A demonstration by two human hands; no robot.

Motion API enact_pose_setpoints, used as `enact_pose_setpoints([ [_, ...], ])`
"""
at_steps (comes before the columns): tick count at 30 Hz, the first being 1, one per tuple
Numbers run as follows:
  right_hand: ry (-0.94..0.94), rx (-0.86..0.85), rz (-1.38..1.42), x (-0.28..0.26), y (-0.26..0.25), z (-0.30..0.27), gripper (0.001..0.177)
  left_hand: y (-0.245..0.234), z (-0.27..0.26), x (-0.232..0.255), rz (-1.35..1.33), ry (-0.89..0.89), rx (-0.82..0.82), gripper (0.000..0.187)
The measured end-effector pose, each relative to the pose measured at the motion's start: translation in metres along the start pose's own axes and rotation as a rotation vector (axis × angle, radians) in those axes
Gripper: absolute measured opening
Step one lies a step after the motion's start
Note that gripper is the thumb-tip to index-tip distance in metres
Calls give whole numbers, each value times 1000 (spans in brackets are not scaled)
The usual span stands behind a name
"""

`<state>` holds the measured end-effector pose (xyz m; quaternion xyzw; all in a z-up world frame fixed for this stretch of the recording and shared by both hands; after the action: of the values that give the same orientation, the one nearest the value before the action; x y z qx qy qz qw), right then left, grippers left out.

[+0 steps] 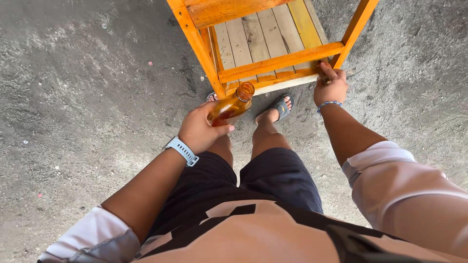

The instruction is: Applying a wood finish or paint to a multi-tiered wooden shelf using a brush and a bottle of finish.

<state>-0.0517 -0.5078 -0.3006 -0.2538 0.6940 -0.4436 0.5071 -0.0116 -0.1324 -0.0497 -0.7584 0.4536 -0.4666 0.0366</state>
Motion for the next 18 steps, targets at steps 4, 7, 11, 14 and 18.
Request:
enact_pose_setpoints([
  [4,109,-49,238,-2,0,-3,21,-1,2,-9,-24,-136,-78,62],
  [7,-51,-394,434,-47,-10,-12,43,-6,11,-13,44,60,-21,66],
  [11,634,-526,1235,-84,-29,-63,50,-15,19,-7,151,81,-95,61],
  [14,653,-437,1686,-129,-60,-88,47,-21,31,2,239,33,-182,54],
  [18,633,-327,1933,-175,-94,-112,44,-34,37,21,346,-25,-297,50],
])
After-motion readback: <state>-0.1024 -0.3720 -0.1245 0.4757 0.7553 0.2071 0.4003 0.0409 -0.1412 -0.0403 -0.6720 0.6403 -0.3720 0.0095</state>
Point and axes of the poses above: each hand's wrist, its own z-axis towards the middle knuckle, its own y-axis out of the palm, x = y × z, the point moved 5 cm from there along z, towards the middle knuckle, and after that the axes turned 5 degrees about -x, right-handed, at the moved point
